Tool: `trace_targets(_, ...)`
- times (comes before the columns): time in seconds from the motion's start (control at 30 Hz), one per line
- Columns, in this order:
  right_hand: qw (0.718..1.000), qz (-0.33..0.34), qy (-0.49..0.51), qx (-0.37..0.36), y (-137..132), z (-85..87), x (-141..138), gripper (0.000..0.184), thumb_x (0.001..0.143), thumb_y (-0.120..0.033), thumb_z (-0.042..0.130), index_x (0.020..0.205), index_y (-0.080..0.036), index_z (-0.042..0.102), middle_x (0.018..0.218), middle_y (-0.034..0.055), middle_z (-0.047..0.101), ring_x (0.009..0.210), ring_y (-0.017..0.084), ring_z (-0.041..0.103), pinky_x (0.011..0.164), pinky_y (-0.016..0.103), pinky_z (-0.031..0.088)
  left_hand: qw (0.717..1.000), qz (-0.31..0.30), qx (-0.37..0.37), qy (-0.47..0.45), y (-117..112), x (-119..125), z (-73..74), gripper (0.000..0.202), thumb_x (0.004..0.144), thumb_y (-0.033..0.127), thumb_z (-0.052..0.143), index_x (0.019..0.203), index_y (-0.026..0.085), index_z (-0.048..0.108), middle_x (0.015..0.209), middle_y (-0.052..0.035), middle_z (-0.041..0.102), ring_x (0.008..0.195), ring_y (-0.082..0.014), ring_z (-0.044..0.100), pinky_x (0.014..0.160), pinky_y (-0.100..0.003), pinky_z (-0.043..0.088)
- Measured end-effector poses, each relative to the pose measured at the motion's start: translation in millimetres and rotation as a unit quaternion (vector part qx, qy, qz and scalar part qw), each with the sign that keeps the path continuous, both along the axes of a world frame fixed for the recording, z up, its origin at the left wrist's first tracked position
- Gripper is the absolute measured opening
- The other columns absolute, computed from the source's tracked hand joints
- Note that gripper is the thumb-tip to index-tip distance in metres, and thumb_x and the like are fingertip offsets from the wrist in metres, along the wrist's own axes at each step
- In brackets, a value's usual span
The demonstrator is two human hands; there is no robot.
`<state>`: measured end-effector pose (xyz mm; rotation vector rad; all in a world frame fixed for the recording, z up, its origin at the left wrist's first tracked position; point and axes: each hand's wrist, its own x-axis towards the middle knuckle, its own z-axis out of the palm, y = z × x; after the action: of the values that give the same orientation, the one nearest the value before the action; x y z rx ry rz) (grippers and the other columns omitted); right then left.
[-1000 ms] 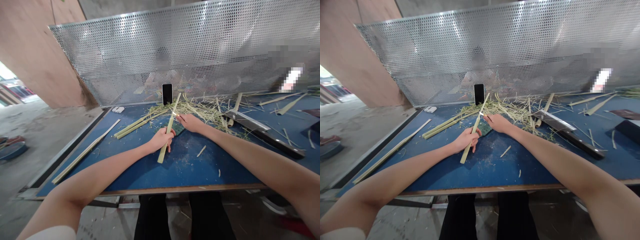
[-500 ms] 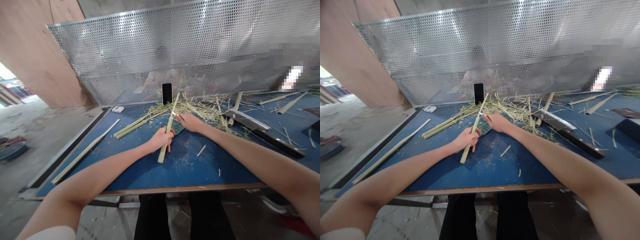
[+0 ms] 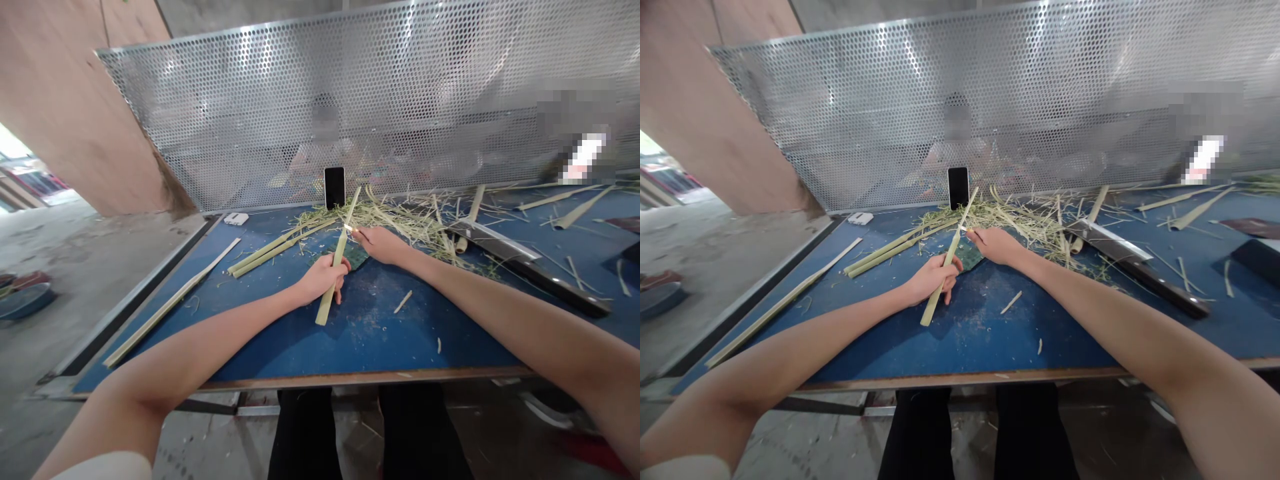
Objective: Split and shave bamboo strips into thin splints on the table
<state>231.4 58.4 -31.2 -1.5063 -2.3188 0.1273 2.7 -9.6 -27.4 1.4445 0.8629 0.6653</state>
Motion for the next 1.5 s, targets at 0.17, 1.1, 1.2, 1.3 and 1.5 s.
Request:
trace_targets(0.17,1.000,-0.015,0.008,0.008,-1.1,1.6,1.0,0.066,0.115,-0.063,0.019,0.115,-0.020,0.069,0.093,0.0137,0.077,0.085,0.030,0.072,0.076,0.037,0.047,1.000,0.000,0.006,-0.004,-1.5,-0.1,1.0,0.015,0.085,0.020,0.060,0.097,0.021,0.052,0.048,0.0108,0.045,0.039,-0.0118,0.044,0.041,-0.028,0.056)
trace_targets(1.1,1.000,0.001,0.010,-0.018,-3.4,5.2,-2.2,0.065,0.116,-0.060,0.022,0.112,-0.020,0.072,0.099,0.0152,0.079,0.092,0.032,0.073,0.082,0.040,0.050,1.000,0.003,0.001,-0.001,0.2,0.1,-1.6,0.015,0.085,0.022,0.063,0.096,0.021,0.053,0.048,0.0106,0.044,0.040,-0.0120,0.045,0.041,-0.027,0.055)
trace_targets(1.2,1.000,0.005,0.016,-0.014,-3.4,4.6,-2.0,0.063,0.116,-0.060,0.023,0.110,-0.021,0.072,0.099,0.0146,0.079,0.093,0.031,0.073,0.083,0.039,0.050,1.000,0.002,0.004,0.001,-0.1,0.1,-1.1,0.014,0.085,0.022,0.062,0.097,0.021,0.053,0.048,0.0106,0.043,0.040,-0.0121,0.044,0.041,-0.027,0.055)
trace_targets(1.3,1.000,0.010,0.018,-0.010,-2.2,3.0,-1.5,0.064,0.116,-0.061,0.022,0.107,-0.022,0.071,0.098,0.0144,0.078,0.089,0.031,0.072,0.081,0.040,0.050,1.000,0.002,0.003,0.003,0.7,-0.2,-1.5,0.014,0.086,0.021,0.061,0.096,0.021,0.053,0.048,0.0102,0.044,0.039,-0.0123,0.044,0.040,-0.028,0.055)
trace_targets(1.5,1.000,0.017,0.021,-0.002,2.3,-1.0,0.9,0.068,0.114,-0.065,0.019,0.107,-0.023,0.072,0.093,0.0131,0.077,0.085,0.030,0.071,0.079,0.041,0.051,1.000,0.003,0.000,0.002,1.3,-1.0,-2.9,0.015,0.085,0.021,0.062,0.097,0.021,0.053,0.050,0.0097,0.047,0.039,-0.0122,0.045,0.040,-0.028,0.055)
